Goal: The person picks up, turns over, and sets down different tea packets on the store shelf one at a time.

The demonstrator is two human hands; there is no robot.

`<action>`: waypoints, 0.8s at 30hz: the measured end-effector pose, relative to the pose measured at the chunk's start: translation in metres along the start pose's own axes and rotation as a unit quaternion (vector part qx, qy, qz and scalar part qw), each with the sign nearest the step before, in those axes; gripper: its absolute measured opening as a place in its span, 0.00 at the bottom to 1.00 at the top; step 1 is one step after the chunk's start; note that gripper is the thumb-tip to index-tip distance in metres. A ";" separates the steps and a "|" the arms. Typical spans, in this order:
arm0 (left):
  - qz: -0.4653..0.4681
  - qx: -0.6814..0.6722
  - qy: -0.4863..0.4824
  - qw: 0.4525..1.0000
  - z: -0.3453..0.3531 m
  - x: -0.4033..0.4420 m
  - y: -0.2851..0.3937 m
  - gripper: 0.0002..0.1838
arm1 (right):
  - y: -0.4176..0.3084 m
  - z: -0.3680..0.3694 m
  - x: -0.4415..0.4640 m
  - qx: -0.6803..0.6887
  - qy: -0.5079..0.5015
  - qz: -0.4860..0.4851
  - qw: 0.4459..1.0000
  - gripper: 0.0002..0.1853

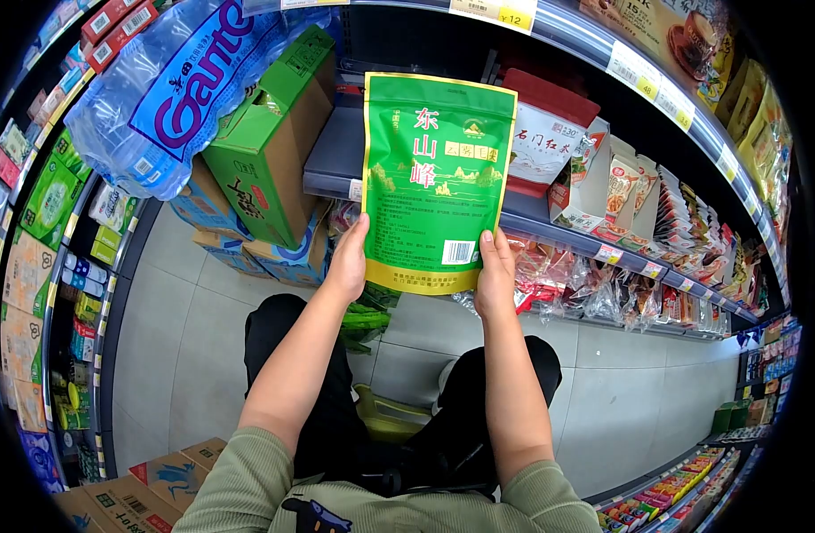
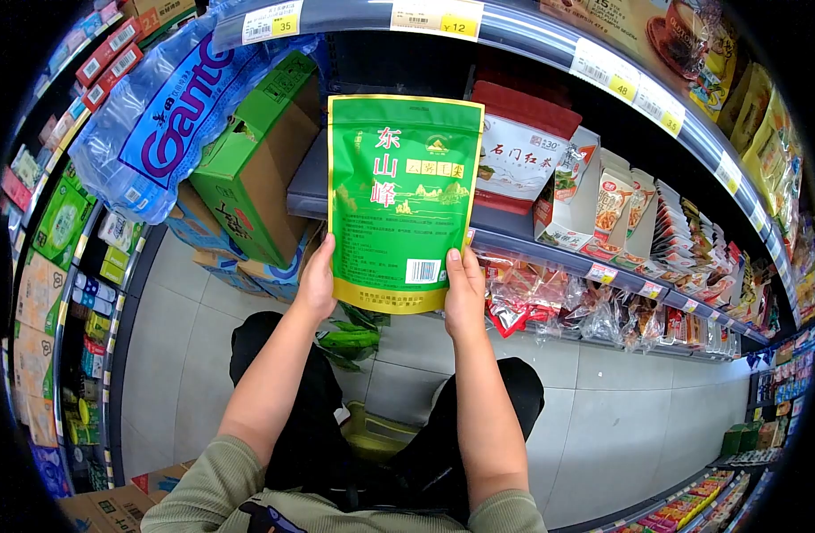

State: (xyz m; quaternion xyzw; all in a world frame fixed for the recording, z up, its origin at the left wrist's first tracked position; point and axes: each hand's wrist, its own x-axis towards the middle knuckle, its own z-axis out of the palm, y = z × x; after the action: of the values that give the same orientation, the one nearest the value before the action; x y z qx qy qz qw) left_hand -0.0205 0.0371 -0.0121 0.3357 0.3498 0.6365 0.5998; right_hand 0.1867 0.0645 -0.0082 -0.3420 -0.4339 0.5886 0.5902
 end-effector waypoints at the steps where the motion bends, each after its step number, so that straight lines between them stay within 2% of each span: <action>1: 0.000 0.000 0.000 1.000 0.000 0.000 0.000 0.26 | 0.000 0.000 0.000 0.000 0.001 0.002 1.000 0.20; 24: -0.001 -0.010 0.025 1.000 0.008 -0.003 0.005 0.26 | -0.002 0.002 -0.001 0.002 0.002 0.000 1.000 0.18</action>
State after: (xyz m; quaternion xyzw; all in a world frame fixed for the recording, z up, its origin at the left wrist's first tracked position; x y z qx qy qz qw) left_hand -0.0162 0.0344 -0.0037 0.3138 0.3587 0.6474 0.5948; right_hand 0.1852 0.0632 -0.0057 -0.3418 -0.4313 0.5888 0.5920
